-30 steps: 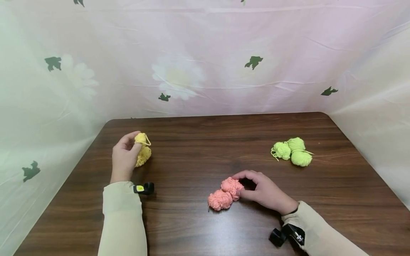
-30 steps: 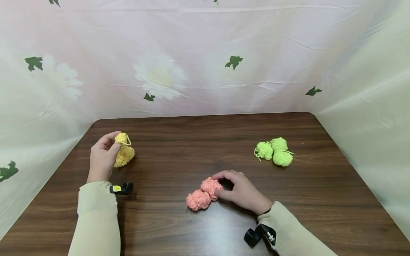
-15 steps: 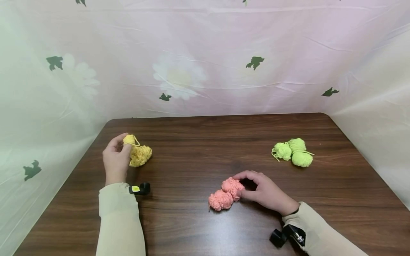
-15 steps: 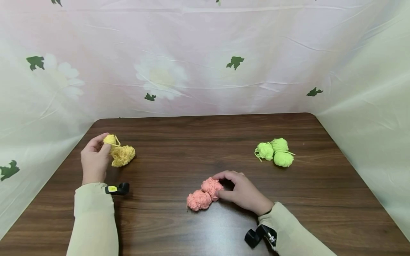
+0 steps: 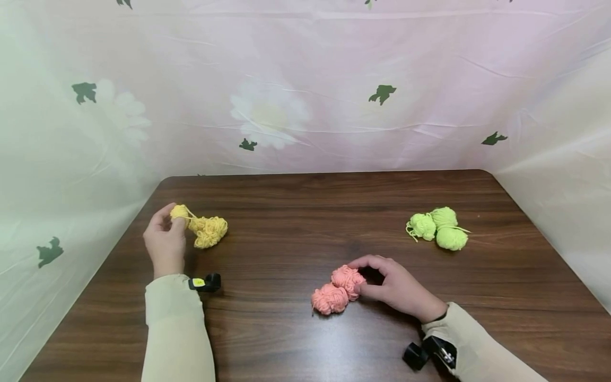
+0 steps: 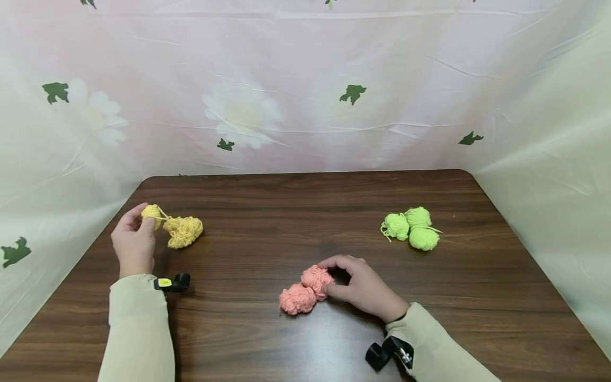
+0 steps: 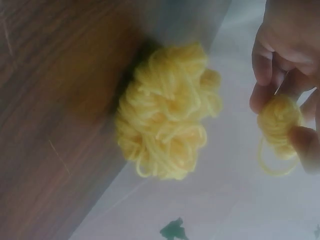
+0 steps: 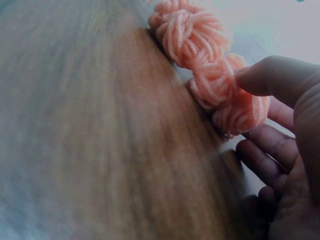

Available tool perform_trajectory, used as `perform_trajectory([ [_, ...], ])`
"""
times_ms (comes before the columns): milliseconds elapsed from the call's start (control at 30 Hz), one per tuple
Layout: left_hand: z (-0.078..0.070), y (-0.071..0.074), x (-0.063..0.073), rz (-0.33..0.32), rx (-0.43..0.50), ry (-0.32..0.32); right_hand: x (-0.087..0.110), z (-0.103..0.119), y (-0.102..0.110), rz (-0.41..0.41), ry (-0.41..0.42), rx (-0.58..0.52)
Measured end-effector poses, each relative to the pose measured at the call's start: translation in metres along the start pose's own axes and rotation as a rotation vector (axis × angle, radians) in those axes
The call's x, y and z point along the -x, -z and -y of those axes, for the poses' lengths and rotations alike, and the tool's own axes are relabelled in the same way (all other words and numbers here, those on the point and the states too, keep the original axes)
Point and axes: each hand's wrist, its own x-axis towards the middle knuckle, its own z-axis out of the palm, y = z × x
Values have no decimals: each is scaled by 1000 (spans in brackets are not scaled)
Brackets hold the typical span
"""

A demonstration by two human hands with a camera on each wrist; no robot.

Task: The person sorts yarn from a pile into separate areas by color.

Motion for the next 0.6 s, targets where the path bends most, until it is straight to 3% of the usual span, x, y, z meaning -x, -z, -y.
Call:
perform_trajectory([
  [233,8,2,-4,-28,16,23,0,0,0,-3,1,1],
  [600,19,2,-7,-23,-28,71,0,-1,0,2,-3,1],
])
